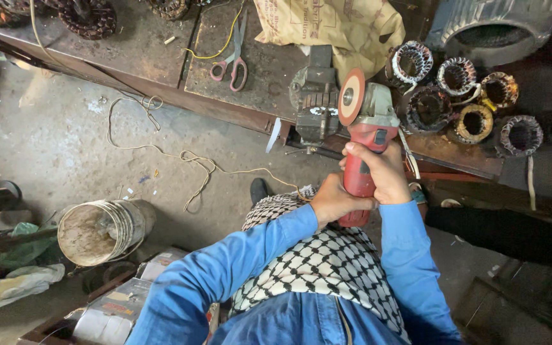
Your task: The person uses a handheld angle grinder to grind a metal part clamped in a bench vise. Sparks fly as the grinder contacts the metal. The person repeatedly repositions the part in the vise and continues grinding different sections.
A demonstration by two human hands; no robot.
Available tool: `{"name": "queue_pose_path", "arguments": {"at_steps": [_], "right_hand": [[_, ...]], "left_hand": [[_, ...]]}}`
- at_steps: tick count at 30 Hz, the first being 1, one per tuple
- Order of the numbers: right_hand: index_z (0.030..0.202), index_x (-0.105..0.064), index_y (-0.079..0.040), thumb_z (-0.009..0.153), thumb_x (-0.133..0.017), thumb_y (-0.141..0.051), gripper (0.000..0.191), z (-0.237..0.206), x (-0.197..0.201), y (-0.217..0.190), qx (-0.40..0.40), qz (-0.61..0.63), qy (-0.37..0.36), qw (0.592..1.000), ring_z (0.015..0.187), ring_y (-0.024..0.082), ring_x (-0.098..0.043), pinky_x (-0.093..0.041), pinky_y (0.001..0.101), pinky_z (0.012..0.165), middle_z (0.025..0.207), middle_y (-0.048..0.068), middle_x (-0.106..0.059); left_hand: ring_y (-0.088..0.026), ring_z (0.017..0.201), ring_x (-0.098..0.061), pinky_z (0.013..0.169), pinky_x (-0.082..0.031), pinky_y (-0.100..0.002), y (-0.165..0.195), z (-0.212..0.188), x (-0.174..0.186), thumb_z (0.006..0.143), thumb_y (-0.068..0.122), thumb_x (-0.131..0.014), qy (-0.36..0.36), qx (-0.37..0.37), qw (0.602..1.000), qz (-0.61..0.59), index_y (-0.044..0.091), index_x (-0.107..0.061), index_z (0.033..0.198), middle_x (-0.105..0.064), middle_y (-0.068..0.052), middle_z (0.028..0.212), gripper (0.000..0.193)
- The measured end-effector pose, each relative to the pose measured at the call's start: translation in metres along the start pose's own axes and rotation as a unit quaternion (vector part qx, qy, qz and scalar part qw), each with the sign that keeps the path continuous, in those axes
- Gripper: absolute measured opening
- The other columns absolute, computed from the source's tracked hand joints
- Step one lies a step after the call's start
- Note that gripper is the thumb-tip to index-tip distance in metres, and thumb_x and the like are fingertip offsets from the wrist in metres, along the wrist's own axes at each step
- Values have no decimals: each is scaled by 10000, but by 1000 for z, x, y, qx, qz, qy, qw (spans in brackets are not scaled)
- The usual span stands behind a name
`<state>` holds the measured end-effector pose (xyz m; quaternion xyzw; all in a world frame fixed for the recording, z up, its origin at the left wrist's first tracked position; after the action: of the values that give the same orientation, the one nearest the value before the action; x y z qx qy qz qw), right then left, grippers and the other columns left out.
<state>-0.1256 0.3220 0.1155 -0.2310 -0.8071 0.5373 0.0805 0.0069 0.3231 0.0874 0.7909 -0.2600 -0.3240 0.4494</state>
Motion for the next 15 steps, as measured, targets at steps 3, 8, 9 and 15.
{"name": "queue_pose_path", "arguments": {"at_steps": [3,8,9,15], "right_hand": [[1146,-653,17,847,-776,-127,354,2,-2,-1,-5,-1,-5,1000,716,229,-734,-611,368,634,901,135,-731],[1152,-646,14,846,-775,-125,360,3,-6,-3,3,-2,-11,1000,719,230,-733,-617,374,643,903,135,-724],[1151,-645,14,845,-775,-123,359,3,-7,-4,2,-1,-12,1000,720,230,-733,-618,375,643,902,135,-723],[1157,-650,18,850,-773,-114,356,5,-12,-4,4,-10,-14,1000,722,228,-734,-613,370,645,906,133,-728]], "left_hand": [[-153,782,-728,731,-600,-312,2,0,2,676,183,-869,7,8,1000,3,6,-733,1004,-759,-89,906,397],[-158,787,-732,741,-602,-317,5,0,6,662,183,-870,25,19,999,18,9,-731,1008,-761,-89,908,412],[-159,790,-735,744,-603,-319,5,-1,6,657,184,-871,30,24,999,24,13,-729,1009,-761,-87,910,417],[-163,832,-726,774,-599,-324,4,0,9,656,170,-868,19,13,1000,-6,12,-725,1033,-756,-87,949,433]]}}
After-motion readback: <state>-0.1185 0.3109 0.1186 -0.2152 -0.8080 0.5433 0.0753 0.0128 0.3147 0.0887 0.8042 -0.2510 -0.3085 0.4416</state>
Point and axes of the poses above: each hand's wrist, its own z-axis towards the middle knuckle, its own x-axis out of the back of the hand, y = z × x, the point moved 3 cm from there along z, towards the middle knuckle
